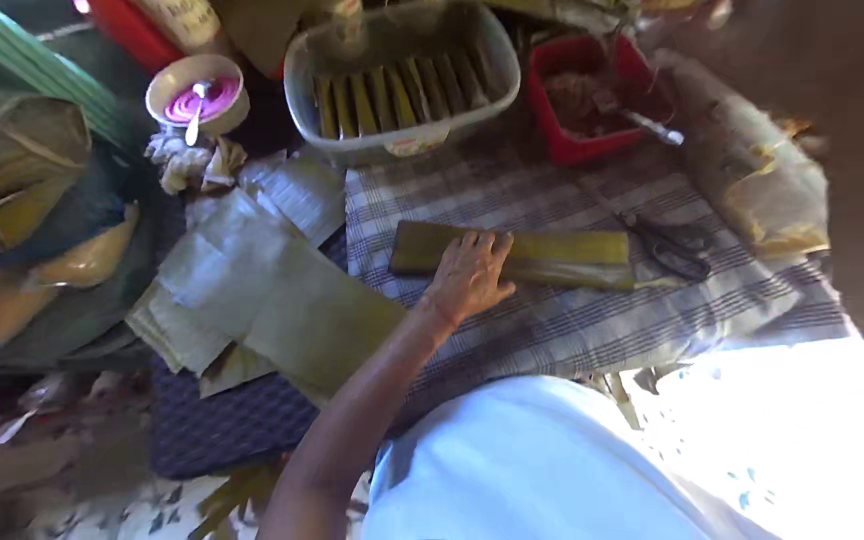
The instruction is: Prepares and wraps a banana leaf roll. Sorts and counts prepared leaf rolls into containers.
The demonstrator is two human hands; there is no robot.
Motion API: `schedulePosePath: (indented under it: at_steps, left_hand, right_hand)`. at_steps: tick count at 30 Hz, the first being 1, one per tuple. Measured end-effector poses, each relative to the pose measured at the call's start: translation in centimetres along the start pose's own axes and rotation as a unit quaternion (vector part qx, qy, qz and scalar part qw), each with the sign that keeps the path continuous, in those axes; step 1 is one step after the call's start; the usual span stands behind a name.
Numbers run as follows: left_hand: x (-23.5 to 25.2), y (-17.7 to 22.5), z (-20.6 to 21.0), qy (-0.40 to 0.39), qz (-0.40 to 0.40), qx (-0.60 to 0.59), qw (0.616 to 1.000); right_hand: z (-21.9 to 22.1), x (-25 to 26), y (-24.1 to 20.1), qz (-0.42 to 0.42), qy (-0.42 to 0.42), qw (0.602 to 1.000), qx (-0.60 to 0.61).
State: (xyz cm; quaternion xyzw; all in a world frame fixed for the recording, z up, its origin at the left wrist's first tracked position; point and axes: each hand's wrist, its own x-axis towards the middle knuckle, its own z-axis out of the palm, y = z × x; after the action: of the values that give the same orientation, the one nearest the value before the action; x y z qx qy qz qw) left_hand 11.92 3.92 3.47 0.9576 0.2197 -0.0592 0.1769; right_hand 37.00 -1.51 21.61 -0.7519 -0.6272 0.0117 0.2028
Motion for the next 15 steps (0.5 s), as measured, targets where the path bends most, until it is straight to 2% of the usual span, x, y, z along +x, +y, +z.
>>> schedulePosePath:
  at_steps: [2,3,5,7,10,15]
  left_hand:
    - [-0.1,-0.4,-0.6,0.009,0.023,-0.017,1.0]
    - [-0.1,-0.7,-0.7,0.007,0.035,-0.028,0.999]
    - [0.0,-1.6,-1.0,0.008,0.066,-0.037,0.997]
    - [-0.2,-2.5,-1.9,-0.004,0.088,-0.056,0.995]
    - [-0.9,-4.9,-3.0,-0.04,0.102,-0.032,0.993]
    - [-2.3,-8.7,-4.4,-0.077,0.083,-0.013,0.994]
  right_hand:
    - [4.9,-4.3,-2.4,-0.086,-0.131,0.986,0.053]
    - [7.8,-6.2,-3.3,-0.098,-0.182,0.976,0.068]
    - [12.8,-9.3,-4.4,-0.083,-0.229,0.968,0.065]
    - [16.3,-11.4,-4.7,-0.077,-0.182,0.978,0.063]
    - [18.4,-12.5,-4.7,-0.077,-0.119,0.989,0.046]
    - [17.9,-12.3,-5.5,-0.052,-0.147,0.987,0.026]
